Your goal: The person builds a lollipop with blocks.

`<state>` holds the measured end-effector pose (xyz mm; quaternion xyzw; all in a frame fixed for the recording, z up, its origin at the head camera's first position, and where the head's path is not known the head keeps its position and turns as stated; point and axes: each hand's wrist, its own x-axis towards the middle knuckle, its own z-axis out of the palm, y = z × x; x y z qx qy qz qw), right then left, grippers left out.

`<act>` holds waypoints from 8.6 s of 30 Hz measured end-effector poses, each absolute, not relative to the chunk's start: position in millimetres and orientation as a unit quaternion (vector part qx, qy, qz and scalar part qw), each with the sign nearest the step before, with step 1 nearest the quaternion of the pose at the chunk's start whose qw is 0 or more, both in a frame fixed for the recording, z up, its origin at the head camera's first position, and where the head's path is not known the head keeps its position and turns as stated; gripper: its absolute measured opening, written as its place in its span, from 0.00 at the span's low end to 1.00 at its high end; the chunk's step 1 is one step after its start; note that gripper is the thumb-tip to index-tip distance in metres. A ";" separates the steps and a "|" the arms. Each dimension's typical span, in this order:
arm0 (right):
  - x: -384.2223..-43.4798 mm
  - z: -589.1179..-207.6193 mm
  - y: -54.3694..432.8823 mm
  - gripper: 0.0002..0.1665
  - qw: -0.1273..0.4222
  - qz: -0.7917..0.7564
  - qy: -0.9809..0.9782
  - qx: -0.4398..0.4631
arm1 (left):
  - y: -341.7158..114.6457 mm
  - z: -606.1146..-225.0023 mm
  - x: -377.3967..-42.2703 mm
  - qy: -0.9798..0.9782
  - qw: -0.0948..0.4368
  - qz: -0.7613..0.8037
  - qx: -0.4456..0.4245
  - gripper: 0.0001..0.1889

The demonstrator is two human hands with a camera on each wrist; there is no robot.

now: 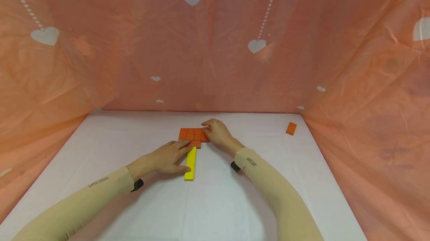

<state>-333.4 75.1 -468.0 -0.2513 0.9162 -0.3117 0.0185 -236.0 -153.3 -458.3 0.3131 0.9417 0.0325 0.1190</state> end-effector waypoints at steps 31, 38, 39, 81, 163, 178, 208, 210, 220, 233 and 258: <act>-328.2 -464.6 69.4 0.22 0.095 -0.280 0.913 -0.282 | -155.1 -459.7 -235.7 0.940 0.114 0.030 0.321 0.49; -328.6 -464.3 69.4 0.23 0.093 -0.277 0.914 -0.281 | -155.2 -458.1 -236.2 0.939 0.117 0.037 0.322 0.48; -328.9 -464.5 70.1 0.23 0.092 -0.278 0.914 -0.280 | -155.0 -458.1 -236.2 0.939 0.116 0.035 0.322 0.48; -316.3 -430.9 328.6 0.32 -0.082 -0.344 0.935 -0.029 | -155.4 -460.5 -235.6 0.939 0.123 0.032 0.320 0.48; -347.2 -424.2 241.6 0.25 -0.092 -0.349 0.924 -0.123 | -155.2 -459.3 -234.1 0.940 0.124 0.026 0.316 0.49; -354.6 -429.9 161.5 0.25 -0.039 -0.359 0.908 -0.212 | -155.2 -460.2 -234.5 0.939 0.118 0.026 0.321 0.48; -369.0 -452.5 68.7 0.23 0.069 -0.320 0.903 -0.279 | -158.7 -458.8 -232.9 0.939 0.128 0.033 0.316 0.48; -370.9 -454.1 66.6 0.23 0.073 -0.319 0.903 -0.279 | -158.7 -459.2 -233.1 0.940 0.126 0.035 0.316 0.48; -378.3 -460.7 60.6 0.21 0.089 -0.295 0.909 -0.280 | -156.9 -461.3 -236.0 0.940 0.118 0.026 0.319 0.49; -376.2 -466.4 61.7 0.21 0.088 -0.334 0.906 -0.245 | -156.1 -460.8 -235.2 0.939 0.116 0.027 0.321 0.48; -368.0 -473.4 56.8 0.18 0.070 -0.351 0.915 -0.188 | -156.5 -454.4 -231.6 0.938 0.125 0.035 0.321 0.48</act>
